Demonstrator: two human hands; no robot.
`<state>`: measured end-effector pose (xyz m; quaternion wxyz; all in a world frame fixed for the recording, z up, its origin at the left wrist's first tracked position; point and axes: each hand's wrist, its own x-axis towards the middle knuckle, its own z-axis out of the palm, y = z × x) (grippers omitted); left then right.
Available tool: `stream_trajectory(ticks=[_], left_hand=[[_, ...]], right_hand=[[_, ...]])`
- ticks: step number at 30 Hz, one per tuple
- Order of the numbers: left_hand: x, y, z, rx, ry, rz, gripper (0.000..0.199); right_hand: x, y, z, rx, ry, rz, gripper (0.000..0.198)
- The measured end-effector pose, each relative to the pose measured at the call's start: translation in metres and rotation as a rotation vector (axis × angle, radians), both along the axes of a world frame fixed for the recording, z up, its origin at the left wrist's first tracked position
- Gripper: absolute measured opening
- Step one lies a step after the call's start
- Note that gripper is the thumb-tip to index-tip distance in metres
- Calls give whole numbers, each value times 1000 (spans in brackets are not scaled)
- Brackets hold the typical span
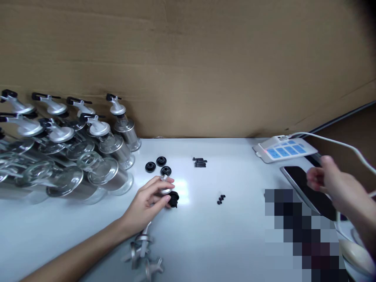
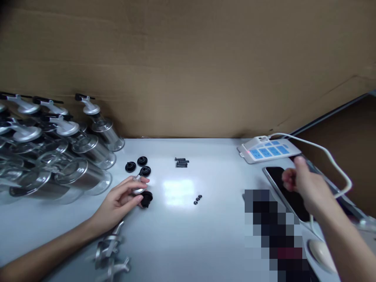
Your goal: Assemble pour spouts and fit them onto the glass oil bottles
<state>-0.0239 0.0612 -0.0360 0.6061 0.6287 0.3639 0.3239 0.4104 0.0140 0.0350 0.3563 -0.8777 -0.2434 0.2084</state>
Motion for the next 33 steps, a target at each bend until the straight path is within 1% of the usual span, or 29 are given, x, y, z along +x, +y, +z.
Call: stream_trajectory(ticks=[1,2,5,6,7,8,10,12,14,18,21,23,25,26,27,29,30,31,33], left_hand=[[0,0,1,17,7,2,20],[0,0,3,40,12,0,19],[0,-1,7,127,33,-15,21],[0,-1,8,152,44,-18,21],[-1,-1,8,173,58,-18,21],[-1,-2,8,190,70,-16,21],[-2,-2,8,223,87,-11,19],[-2,-1,7,254,100,-13,16],[-2,-1,6,260,106,-26,17],[-2,0,3,234,115,-34,30],[-2,0,0,253,154,-24,30],[-2,1,-1,276,186,-23,26],[-2,1,0,307,203,-30,24],[-2,1,0,322,204,-37,24],[-1,1,1,336,201,-46,24],[-1,1,2,354,199,-72,25],[-1,1,2,359,201,-85,25],[-1,0,3,363,204,-97,26],[-1,0,4,364,204,-121,29]], right_hand=[[6,3,2,58,56,-75,60],[12,7,4,71,74,-160,64],[18,20,11,-17,308,-153,67],[16,25,13,-52,349,-161,64],[13,29,14,-77,362,-165,62],[8,33,15,-67,356,-185,62],[0,39,16,51,381,-153,57],[-5,41,16,95,349,-157,54],[-3,41,15,89,306,-132,53],[6,35,14,74,291,-86,53],[5,32,18,88,273,-59,52],[-5,31,23,127,240,6,52],[-21,29,28,156,222,90,51],[-31,28,30,172,224,124,49],[-42,27,32,175,219,189,42],[-69,24,33,127,98,352,35],[-84,22,32,72,29,497,33],[-99,21,31,30,-29,609,32],[-130,19,25,-31,-20,776,31]])
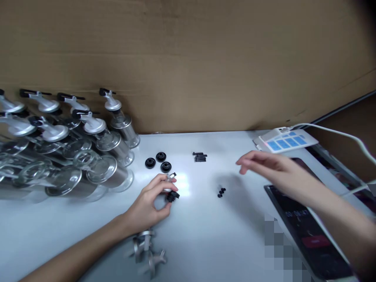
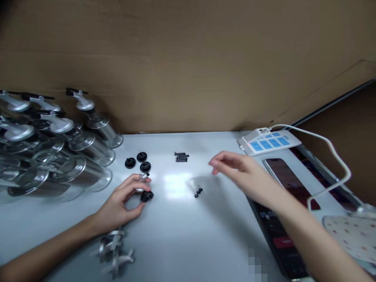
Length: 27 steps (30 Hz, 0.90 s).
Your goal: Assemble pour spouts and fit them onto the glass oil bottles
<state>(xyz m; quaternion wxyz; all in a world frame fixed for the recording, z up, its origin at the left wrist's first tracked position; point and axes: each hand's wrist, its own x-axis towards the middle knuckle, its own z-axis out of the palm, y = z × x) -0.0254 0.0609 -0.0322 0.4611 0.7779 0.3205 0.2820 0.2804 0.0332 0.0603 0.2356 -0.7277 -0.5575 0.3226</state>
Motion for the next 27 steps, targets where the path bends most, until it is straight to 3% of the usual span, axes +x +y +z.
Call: stream_trajectory(ticks=[4,8,11,19,24,27], left_hand=[[0,0,3,-12,-10,-44,35],[0,1,5,12,-15,-72,37],[0,2,5,28,-33,-100,34],[0,2,6,-51,-66,-163,42],[0,2,2,-280,-174,-60,60],[0,4,1,-440,-258,5,47]], right_hand=[[-61,2,-16,-13,40,191,26],[-108,7,-34,55,127,243,34],[-127,9,-47,96,239,280,24],[-123,-1,-71,214,378,153,15],[-118,-6,-72,241,520,-18,17],[-116,-5,-69,252,557,-89,21]])
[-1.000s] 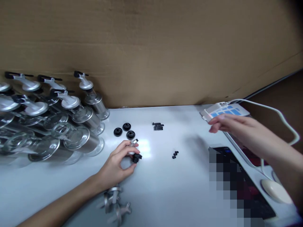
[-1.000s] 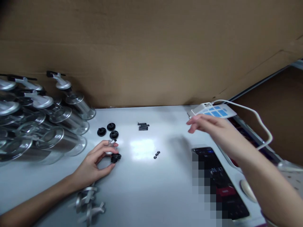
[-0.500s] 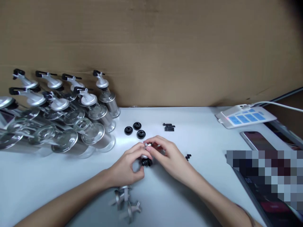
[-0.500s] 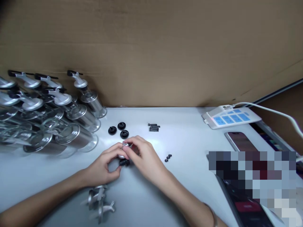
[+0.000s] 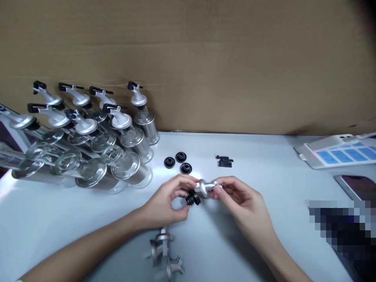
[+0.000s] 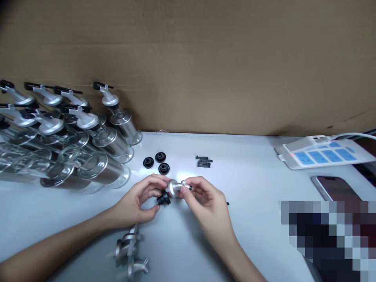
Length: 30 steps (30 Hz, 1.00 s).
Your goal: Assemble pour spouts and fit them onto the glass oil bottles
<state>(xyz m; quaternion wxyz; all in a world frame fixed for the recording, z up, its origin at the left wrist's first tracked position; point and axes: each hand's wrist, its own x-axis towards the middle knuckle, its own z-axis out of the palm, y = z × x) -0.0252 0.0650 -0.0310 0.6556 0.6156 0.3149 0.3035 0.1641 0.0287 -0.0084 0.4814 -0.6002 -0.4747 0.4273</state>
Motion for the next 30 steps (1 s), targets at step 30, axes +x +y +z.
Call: stream_trajectory(ticks=[30], left_hand=[[1,10,1,-430,-86,136,39]], right_hand=[[5,-6,0,86,-365,147,14]])
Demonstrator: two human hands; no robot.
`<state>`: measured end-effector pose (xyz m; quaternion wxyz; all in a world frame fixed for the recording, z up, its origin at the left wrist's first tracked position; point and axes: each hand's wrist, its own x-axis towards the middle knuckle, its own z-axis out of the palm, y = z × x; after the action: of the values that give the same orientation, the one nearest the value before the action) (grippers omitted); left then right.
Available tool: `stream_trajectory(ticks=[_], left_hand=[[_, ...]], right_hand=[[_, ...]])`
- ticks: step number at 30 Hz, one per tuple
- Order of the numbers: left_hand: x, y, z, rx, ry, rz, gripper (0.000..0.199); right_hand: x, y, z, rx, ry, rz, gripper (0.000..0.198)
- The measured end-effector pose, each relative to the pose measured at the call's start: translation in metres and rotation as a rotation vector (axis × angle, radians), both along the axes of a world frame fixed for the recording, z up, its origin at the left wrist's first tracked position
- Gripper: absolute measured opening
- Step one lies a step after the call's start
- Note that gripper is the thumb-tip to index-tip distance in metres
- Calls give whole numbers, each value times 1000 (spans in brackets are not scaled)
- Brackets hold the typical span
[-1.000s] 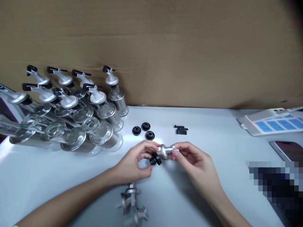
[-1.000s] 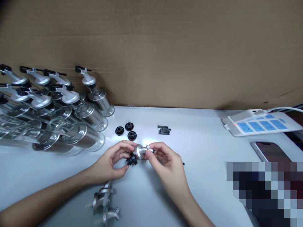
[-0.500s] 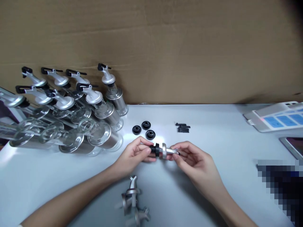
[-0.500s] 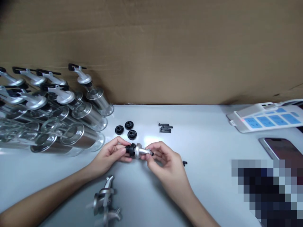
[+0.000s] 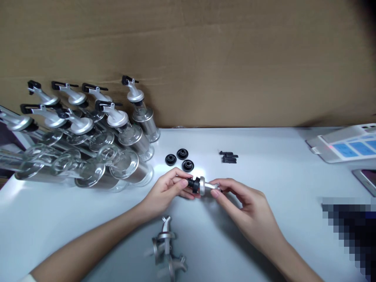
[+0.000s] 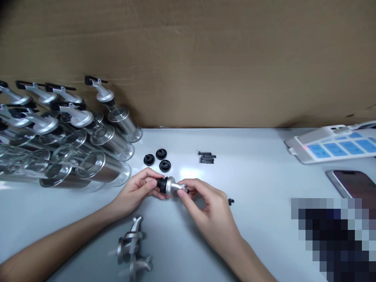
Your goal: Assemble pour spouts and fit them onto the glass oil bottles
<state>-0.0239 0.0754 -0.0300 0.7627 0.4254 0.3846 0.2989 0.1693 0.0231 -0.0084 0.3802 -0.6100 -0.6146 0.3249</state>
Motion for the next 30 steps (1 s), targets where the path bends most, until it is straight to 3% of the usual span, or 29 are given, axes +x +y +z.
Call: stream_trajectory(ticks=[8,19,30], left_hand=[[-1,2,-1,114,17,46,24],[-4,4,1,-45,130,15,34],[-4,3,8,-127,111,-4,33]], right_hand=[[5,2,5,-10,-61,11,13],[4,3,8,-12,-24,43,6],[5,1,12,-179,37,164,16]])
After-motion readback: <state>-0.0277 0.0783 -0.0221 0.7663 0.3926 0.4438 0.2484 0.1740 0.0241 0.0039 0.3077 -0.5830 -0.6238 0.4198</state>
